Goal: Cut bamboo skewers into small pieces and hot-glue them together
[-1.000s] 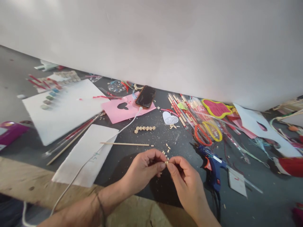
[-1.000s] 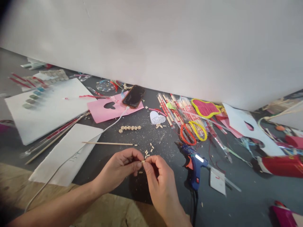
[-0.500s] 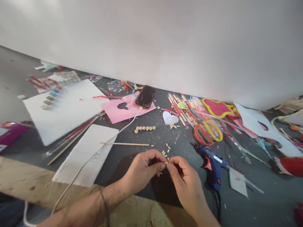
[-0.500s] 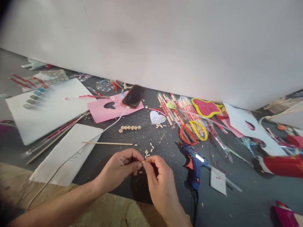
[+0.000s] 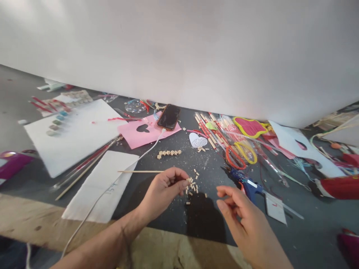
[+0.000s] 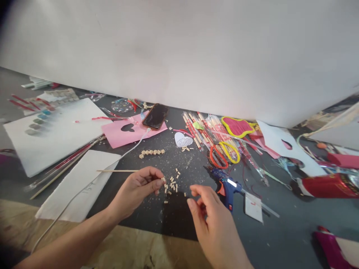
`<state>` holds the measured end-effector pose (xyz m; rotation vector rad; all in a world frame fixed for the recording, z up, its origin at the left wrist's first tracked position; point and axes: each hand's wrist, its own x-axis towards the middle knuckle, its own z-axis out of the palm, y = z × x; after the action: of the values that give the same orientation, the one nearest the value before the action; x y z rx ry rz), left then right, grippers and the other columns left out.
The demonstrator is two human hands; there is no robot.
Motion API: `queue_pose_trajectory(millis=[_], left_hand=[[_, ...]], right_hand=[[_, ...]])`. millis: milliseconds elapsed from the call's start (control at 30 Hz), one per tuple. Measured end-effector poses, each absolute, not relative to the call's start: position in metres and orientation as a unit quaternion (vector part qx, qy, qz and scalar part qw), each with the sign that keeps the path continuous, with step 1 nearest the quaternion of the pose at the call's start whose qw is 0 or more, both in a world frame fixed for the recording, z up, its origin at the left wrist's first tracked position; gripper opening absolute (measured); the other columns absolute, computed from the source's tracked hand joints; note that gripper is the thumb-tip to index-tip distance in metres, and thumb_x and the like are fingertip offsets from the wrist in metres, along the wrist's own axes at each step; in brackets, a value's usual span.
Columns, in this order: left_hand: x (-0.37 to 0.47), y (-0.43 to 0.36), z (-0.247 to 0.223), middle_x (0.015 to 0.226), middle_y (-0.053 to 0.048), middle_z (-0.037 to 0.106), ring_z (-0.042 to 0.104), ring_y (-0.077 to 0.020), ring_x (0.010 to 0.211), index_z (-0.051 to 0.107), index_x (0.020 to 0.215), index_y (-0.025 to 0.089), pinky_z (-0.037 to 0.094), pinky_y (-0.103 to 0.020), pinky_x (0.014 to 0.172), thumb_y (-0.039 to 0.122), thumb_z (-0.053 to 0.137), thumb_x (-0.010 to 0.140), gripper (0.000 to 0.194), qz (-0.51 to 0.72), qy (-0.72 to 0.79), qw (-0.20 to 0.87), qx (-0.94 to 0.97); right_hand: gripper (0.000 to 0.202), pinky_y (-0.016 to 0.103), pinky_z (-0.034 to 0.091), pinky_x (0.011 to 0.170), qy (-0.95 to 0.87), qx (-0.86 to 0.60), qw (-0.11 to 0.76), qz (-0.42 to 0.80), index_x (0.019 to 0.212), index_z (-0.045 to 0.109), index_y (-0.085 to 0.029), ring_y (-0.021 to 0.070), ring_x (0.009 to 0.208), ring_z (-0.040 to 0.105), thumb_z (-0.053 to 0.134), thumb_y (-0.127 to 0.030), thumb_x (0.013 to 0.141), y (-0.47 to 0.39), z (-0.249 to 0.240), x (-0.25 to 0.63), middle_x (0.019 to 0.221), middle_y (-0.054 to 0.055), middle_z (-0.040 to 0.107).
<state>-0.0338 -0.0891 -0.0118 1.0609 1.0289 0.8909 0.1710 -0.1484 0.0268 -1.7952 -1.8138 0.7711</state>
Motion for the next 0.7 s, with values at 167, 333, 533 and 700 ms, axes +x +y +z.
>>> queue_pose_trajectory(millis=[167,333,533,700], left_hand=[[-0.038,-0.087,-0.006,0.065,0.004,0.055,0.050,-0.0061,0.056,0.059,0.081,0.016,0.039,-0.018,0.054,0.022,0.062,0.077,0.008,0.408,0.458,0.636,0.468],[-0.040,-0.087,0.000,0.067,0.004,0.057,0.050,-0.0057,0.056,0.059,0.081,0.016,0.040,-0.018,0.055,0.021,0.063,0.077,0.008,0.436,0.454,0.629,0.455],[-0.038,-0.093,0.004,0.067,0.004,0.058,0.050,-0.0071,0.057,0.061,0.090,0.017,0.043,-0.018,0.056,0.022,0.060,0.078,0.013,0.405,0.467,0.601,0.508],[-0.032,-0.109,0.001,0.083,0.000,0.067,0.058,-0.0117,0.071,0.067,0.093,0.020,0.045,-0.020,0.063,0.024,0.052,0.083,0.018,0.268,0.442,0.553,0.653]], right_hand=[[0.036,0.032,0.049,0.055,-0.624,-0.767,0.130,0.077,0.093,0.055,-0.024,0.0217,0.065,0.063,0.040,-0.055,0.082,-0.167,0.014,0.212,0.082,0.006,0.064],[0.048,0.038,0.048,0.062,-0.549,-0.833,0.051,0.041,0.097,0.051,-0.020,0.0305,0.082,0.065,0.039,-0.062,0.077,-0.167,0.000,0.229,0.092,0.013,0.065],[0.050,0.036,0.047,0.064,-0.466,-0.876,0.027,0.120,0.107,0.053,-0.019,0.0303,0.082,0.065,0.046,-0.053,0.071,-0.151,0.002,0.234,0.090,0.010,0.069],[0.046,0.035,0.046,0.066,-0.430,-0.871,0.123,0.205,0.099,0.062,-0.019,0.0279,0.077,0.064,0.048,-0.050,0.067,-0.157,0.003,0.244,0.084,0.007,0.069]])
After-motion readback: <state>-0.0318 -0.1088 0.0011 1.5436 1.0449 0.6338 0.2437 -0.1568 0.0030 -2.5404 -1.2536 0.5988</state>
